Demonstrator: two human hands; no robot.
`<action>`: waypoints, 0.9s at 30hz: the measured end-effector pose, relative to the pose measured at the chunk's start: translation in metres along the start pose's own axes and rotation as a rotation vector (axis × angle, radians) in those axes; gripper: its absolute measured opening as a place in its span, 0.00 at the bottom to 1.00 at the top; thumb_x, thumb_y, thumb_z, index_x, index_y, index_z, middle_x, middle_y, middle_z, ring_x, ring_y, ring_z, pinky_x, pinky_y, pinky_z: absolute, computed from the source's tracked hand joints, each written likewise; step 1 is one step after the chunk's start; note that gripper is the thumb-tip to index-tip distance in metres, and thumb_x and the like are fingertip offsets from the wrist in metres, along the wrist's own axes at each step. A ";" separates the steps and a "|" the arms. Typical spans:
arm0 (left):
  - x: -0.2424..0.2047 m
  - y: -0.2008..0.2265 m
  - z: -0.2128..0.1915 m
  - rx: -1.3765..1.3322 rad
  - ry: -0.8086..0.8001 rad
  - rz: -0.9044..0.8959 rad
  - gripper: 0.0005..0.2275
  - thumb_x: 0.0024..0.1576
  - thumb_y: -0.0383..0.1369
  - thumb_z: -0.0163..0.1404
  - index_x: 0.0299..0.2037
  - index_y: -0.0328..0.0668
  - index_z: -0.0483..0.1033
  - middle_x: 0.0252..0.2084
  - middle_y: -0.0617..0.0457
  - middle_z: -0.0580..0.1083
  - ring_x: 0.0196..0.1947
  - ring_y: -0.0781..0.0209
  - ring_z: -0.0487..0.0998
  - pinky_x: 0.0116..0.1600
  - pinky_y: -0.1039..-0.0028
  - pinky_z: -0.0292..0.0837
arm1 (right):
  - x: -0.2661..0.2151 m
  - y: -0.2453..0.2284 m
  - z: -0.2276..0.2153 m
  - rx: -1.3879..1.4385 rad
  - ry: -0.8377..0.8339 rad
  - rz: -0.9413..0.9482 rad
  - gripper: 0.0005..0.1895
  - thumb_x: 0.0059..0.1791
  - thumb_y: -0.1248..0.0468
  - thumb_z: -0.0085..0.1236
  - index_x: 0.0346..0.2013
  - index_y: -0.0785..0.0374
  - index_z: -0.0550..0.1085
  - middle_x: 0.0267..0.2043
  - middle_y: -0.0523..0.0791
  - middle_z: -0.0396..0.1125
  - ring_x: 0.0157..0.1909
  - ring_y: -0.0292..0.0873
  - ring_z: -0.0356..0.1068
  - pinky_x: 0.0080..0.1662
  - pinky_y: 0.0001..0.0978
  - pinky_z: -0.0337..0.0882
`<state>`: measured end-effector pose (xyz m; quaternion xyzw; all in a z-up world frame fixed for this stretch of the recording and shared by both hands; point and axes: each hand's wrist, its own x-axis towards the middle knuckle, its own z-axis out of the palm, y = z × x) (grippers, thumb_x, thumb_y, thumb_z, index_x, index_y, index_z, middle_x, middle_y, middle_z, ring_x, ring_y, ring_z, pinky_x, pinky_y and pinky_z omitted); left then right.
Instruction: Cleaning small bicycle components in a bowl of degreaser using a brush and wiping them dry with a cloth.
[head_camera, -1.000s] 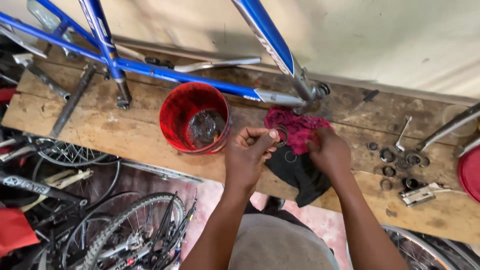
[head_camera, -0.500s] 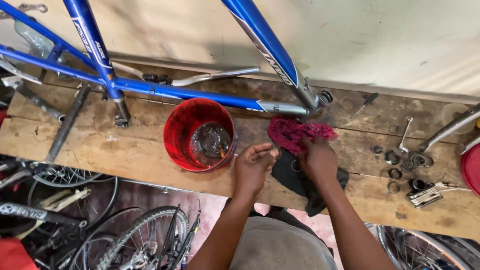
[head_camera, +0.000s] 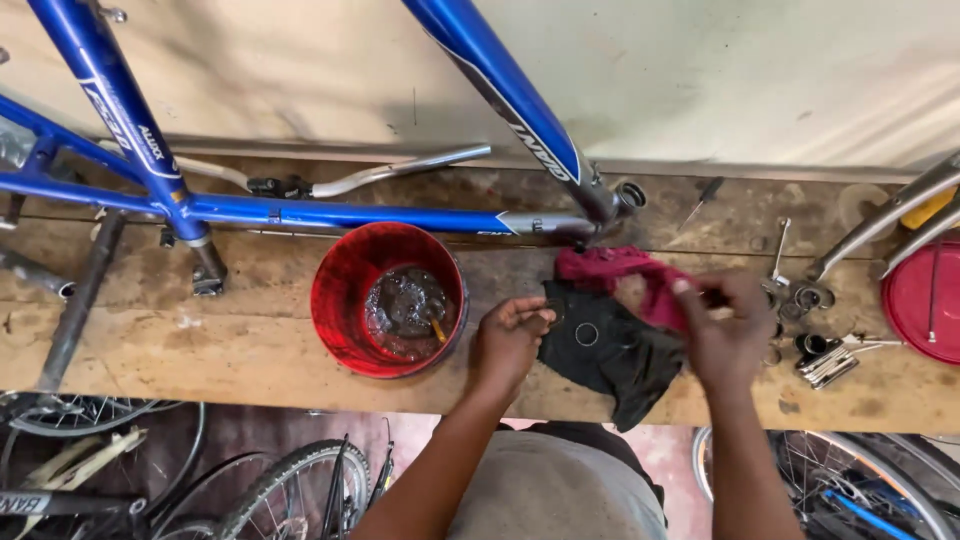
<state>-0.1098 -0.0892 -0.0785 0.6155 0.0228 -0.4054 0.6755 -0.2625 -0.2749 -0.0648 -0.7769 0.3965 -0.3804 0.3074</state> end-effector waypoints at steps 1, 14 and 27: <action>0.002 -0.002 0.003 -0.001 0.005 0.002 0.14 0.51 0.27 0.56 0.47 0.33 0.77 0.34 0.49 0.80 0.29 0.70 0.76 0.33 0.87 0.71 | 0.002 -0.003 -0.010 0.003 -0.003 -0.002 0.08 0.45 0.66 0.74 0.34 0.60 0.79 0.31 0.48 0.67 0.33 0.46 0.68 0.40 0.33 0.69; -0.006 -0.030 0.057 -0.200 0.203 0.055 0.15 0.51 0.32 0.57 0.48 0.36 0.77 0.36 0.50 0.80 0.31 0.66 0.76 0.37 0.78 0.71 | 0.043 0.046 -0.102 0.920 -0.159 0.431 0.04 0.46 0.61 0.55 0.34 0.55 0.70 0.36 0.43 0.67 0.35 0.42 0.67 0.38 0.29 0.68; -0.009 0.021 0.080 -0.302 -0.029 0.151 0.18 0.47 0.28 0.60 0.48 0.31 0.76 0.39 0.43 0.81 0.38 0.62 0.80 0.37 0.80 0.72 | 0.018 0.039 -0.028 1.177 -0.293 0.545 0.21 0.42 0.70 0.49 0.50 0.71 0.71 0.49 0.53 0.71 0.48 0.46 0.72 0.52 0.31 0.70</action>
